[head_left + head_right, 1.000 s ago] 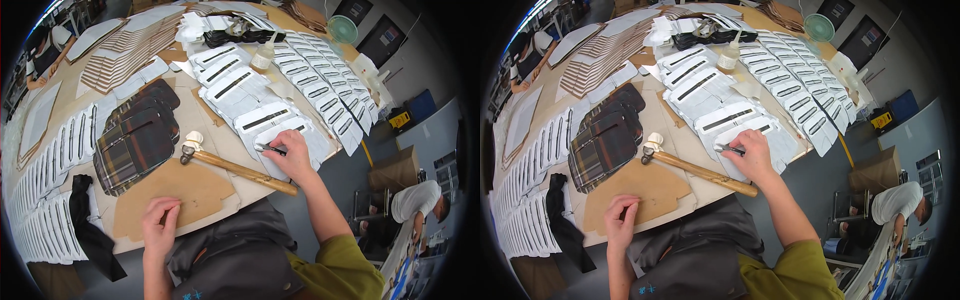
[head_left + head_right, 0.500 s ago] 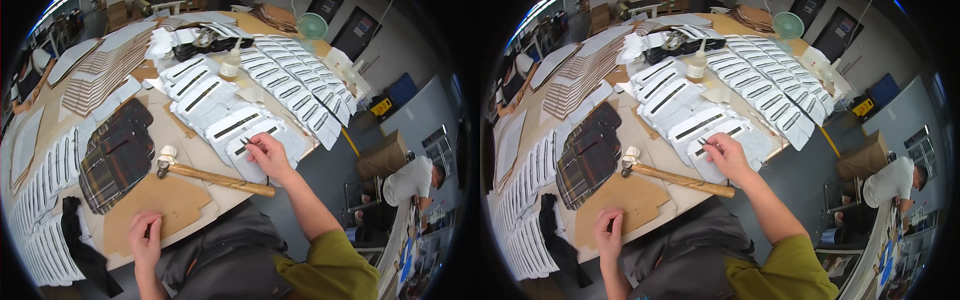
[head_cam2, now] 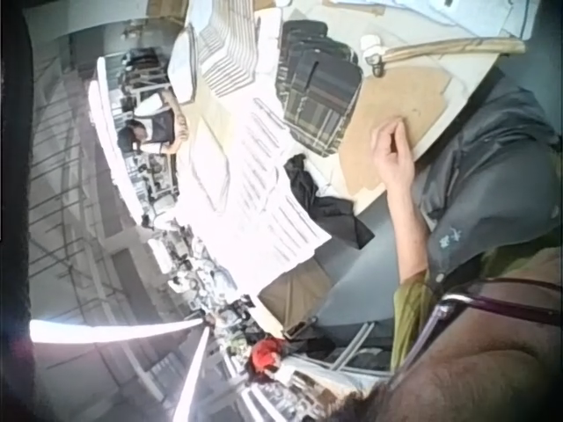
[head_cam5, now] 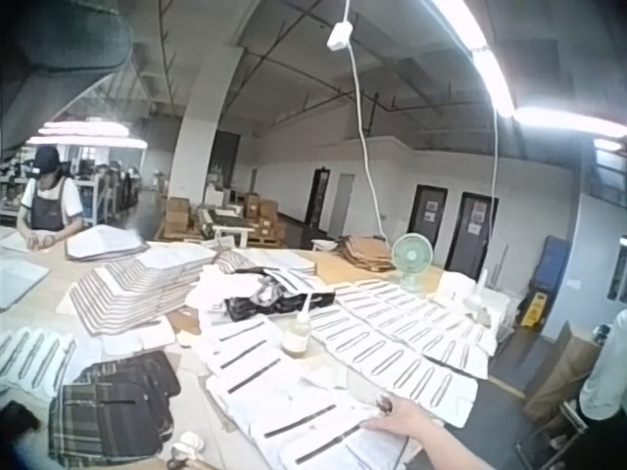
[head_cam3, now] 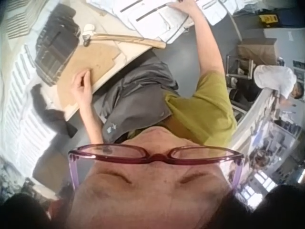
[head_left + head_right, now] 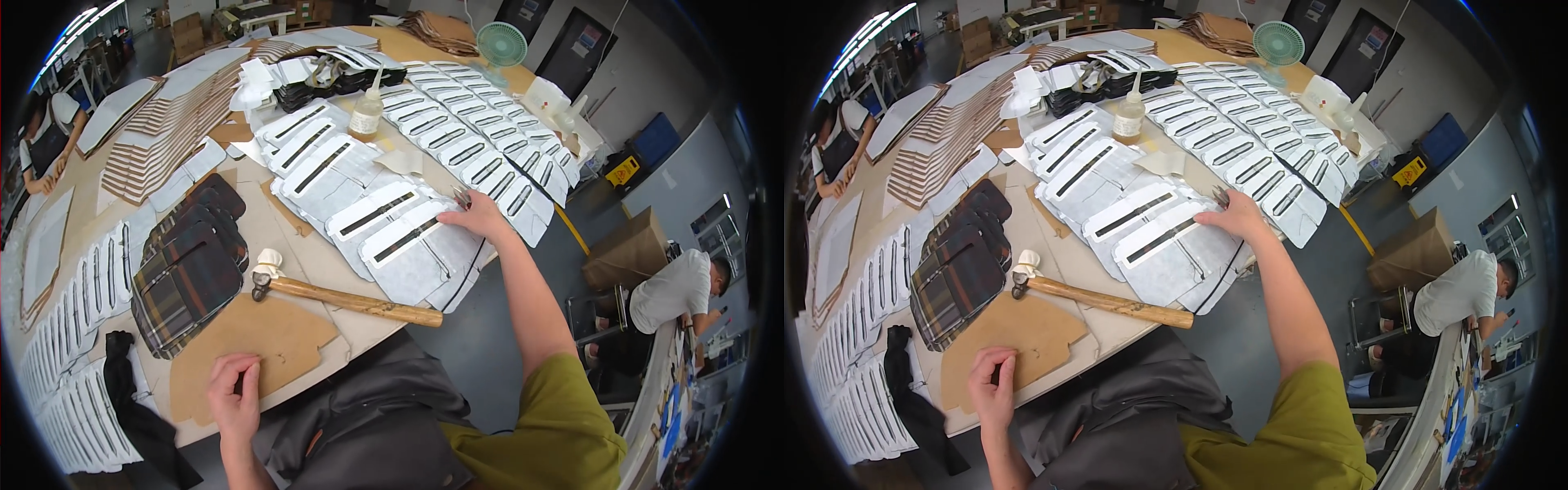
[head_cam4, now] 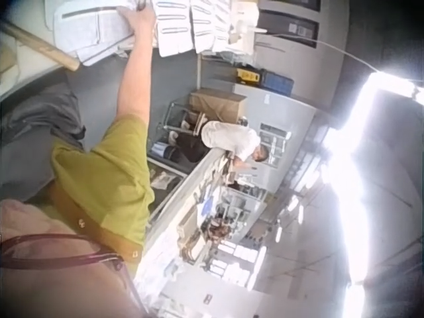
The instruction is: Applying adhesive and attaching lining components to a plaid fabric and leather bag panel.
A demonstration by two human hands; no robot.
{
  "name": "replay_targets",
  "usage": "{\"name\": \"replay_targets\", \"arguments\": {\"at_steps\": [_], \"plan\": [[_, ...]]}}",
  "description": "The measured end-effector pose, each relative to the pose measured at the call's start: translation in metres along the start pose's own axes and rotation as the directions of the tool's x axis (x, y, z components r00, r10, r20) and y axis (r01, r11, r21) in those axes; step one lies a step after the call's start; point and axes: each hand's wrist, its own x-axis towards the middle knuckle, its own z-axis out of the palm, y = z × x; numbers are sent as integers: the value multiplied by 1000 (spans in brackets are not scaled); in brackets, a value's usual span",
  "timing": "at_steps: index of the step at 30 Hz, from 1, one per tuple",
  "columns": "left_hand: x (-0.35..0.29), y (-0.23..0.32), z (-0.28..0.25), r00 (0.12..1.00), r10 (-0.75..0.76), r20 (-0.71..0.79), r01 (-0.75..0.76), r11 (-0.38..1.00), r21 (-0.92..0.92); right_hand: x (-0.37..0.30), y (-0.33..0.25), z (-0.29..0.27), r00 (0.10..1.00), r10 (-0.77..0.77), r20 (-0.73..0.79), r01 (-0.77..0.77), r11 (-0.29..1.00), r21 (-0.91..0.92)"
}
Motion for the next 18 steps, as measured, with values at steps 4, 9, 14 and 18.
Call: {"name": "replay_targets", "arguments": {"at_steps": [4,9,14,18], "plan": [[0,6,0,999,14,-30,-13,999,34,15,-8,-4,983,91,158,-98,994,40],[1,3,2,999,26,-29,-25,999,30,11,-18,-5,985,76,153,-110,967,229],[-2,0,1,999,51,-20,-50,999,10,9,-17,-4,990,58,128,-89,965,248],[-3,3,1,999,37,-20,-37,999,2,4,-17,-6,996,20,89,-43,965,259]]}}
